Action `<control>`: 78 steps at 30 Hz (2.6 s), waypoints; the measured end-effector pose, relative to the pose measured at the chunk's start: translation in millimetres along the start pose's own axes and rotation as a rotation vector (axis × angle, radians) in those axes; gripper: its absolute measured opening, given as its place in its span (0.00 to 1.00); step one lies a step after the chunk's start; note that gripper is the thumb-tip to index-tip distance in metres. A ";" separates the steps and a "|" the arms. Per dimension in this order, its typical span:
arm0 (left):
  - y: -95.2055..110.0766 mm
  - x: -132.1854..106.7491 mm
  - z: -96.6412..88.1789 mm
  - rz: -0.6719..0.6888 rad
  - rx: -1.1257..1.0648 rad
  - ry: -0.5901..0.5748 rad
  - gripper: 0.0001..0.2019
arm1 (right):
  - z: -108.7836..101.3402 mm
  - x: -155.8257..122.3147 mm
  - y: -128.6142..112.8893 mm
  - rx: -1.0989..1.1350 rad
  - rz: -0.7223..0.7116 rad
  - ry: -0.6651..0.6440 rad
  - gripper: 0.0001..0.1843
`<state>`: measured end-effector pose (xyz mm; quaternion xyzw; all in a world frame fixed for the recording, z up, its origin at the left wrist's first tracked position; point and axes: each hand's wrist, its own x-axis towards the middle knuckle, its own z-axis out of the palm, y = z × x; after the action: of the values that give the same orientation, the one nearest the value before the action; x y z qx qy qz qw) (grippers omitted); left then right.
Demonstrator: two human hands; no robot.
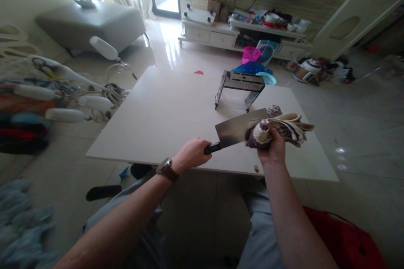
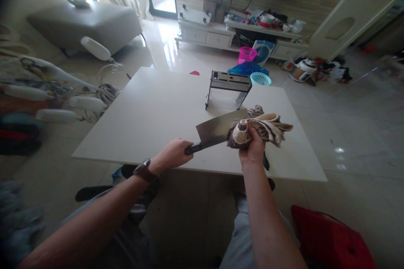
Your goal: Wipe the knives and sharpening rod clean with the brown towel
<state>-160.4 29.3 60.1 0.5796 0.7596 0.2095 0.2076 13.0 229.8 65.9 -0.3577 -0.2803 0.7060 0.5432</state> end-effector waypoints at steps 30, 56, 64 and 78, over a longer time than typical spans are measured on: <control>23.3 7.3 20.0 -0.025 -0.247 0.063 0.07 | 21.1 -53.3 35.1 -0.278 0.207 -0.230 0.20; 16.9 7.2 14.7 -0.023 -0.196 0.082 0.05 | 16.1 -50.9 32.9 -0.438 0.215 -0.328 0.24; 14.2 7.5 10.1 -0.051 -0.121 0.086 0.07 | 21.9 -48.5 27.3 -0.342 0.141 -0.238 0.22; 9.7 1.5 1.6 -0.048 -0.016 0.009 0.08 | -4.5 9.3 -1.1 -0.079 -0.077 -0.030 0.15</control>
<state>-152.1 33.2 64.1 0.5587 0.7725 0.2129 0.2139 15.8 239.1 62.2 -0.3570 -0.3296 0.6782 0.5513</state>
